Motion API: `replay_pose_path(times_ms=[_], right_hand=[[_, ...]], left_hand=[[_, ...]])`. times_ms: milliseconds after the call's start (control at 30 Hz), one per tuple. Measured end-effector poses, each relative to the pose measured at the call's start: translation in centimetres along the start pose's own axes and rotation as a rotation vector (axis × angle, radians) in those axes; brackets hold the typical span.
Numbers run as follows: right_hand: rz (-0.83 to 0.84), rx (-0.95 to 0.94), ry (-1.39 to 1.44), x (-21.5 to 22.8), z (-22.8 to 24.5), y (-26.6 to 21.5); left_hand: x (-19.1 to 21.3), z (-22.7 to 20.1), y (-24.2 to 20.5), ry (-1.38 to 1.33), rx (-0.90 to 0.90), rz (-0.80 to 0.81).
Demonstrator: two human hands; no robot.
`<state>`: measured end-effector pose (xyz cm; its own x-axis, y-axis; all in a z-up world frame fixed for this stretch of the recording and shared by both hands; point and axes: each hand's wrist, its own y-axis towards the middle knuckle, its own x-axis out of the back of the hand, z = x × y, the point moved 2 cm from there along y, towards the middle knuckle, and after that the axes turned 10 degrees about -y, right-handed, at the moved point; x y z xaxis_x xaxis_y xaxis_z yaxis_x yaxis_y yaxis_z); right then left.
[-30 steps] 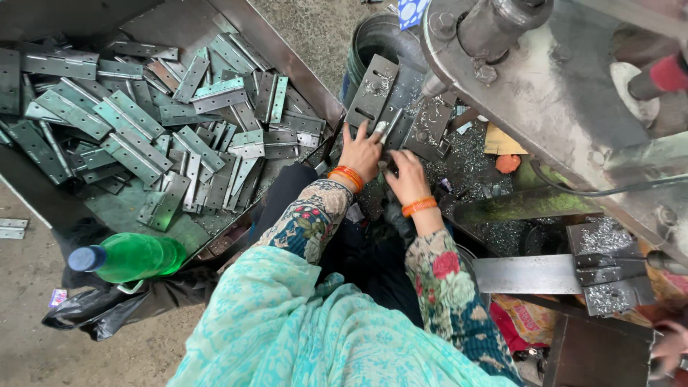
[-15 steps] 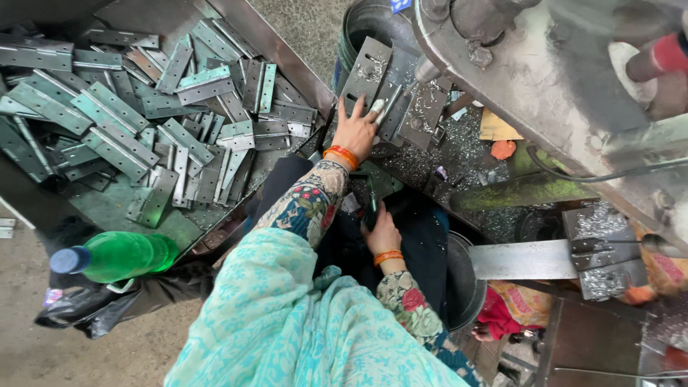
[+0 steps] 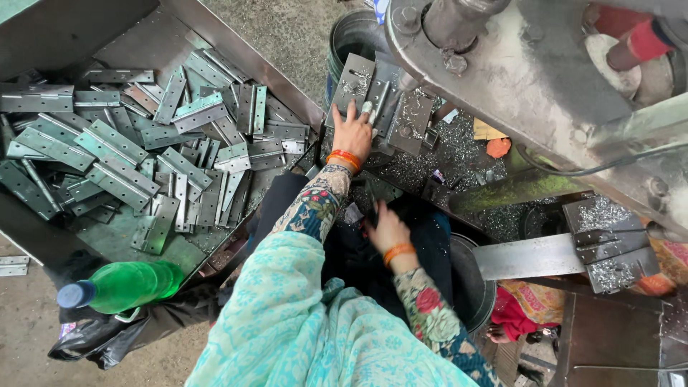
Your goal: The person repeatedly places metal brackets into a press machine, activates the press, and removes the processed pieces. They occasionally rearrange the pile of brackets in a metal bin to access more items.
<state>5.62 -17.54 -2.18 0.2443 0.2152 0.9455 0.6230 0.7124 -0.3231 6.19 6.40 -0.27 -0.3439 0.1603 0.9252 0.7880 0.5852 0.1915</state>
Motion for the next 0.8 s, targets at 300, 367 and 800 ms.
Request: replay_pose_path(times_ms=[300,367,800], right_hand=[[-0.018,0.066,0.048,-2.1,-2.1,1.0],[-0.021,0.106,-0.010,0.6,-2.3,2.8],[-0.066,-0.029,0.132,-4.9,-0.8,-1.2]], left_hand=[[-1.9,0.0,-0.8,-0.116,-0.097,-0.338],[-2.4,0.2,0.5,-0.055,-0.058,-0.206],[-2.0,-0.3,0.9,-0.098,-0.015,-0.066]])
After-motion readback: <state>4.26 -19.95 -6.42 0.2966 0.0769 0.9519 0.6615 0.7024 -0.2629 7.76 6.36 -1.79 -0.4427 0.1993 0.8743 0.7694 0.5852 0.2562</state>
